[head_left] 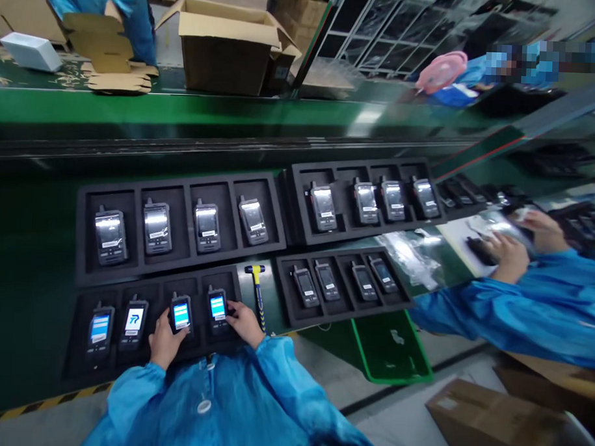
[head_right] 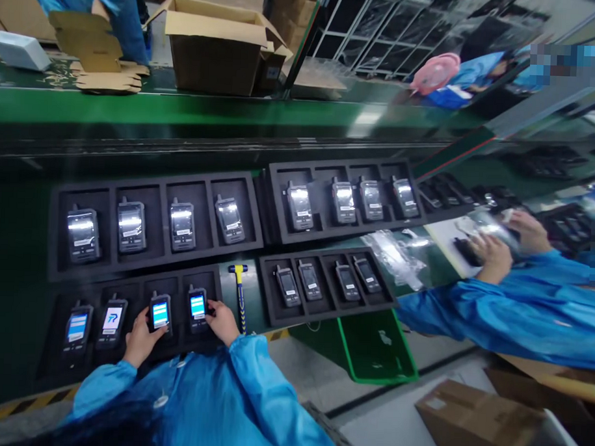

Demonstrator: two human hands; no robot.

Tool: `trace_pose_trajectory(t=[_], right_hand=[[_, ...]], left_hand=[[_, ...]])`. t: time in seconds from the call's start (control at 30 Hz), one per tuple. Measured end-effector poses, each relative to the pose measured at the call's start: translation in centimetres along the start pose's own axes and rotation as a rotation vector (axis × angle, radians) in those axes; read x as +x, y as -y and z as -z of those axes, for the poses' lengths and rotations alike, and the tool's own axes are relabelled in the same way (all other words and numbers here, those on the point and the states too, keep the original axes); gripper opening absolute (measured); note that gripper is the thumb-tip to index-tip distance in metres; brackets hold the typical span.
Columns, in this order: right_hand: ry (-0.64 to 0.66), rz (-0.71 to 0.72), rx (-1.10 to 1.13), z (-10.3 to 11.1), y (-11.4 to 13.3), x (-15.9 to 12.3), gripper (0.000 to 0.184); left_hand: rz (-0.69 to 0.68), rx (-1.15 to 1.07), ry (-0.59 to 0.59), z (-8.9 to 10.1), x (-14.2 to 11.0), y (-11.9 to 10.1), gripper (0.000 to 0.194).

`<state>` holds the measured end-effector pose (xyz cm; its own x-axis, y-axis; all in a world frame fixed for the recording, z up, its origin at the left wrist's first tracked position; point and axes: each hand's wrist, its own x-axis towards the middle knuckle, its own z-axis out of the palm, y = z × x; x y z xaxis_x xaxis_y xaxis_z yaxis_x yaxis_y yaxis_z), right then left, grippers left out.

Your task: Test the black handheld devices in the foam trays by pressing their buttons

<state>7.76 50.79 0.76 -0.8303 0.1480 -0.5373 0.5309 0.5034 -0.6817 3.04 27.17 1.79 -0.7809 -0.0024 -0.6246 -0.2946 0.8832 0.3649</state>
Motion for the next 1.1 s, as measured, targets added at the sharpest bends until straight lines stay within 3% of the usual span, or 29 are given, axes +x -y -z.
trace_pose_trajectory(t=[0.37,1.1], right_hand=[[-0.026,-0.046,-0.053,0.4,1.6,-0.9,0.052],[-0.025,-0.001,-0.092,0.1,0.8,-0.9,0.052]], left_hand=[[0.04,-0.031,-0.028,-0.5,0.2,0.6,0.07],[-0.039,-0.027,-0.059,-0.8,0.4,1.5,0.073]])
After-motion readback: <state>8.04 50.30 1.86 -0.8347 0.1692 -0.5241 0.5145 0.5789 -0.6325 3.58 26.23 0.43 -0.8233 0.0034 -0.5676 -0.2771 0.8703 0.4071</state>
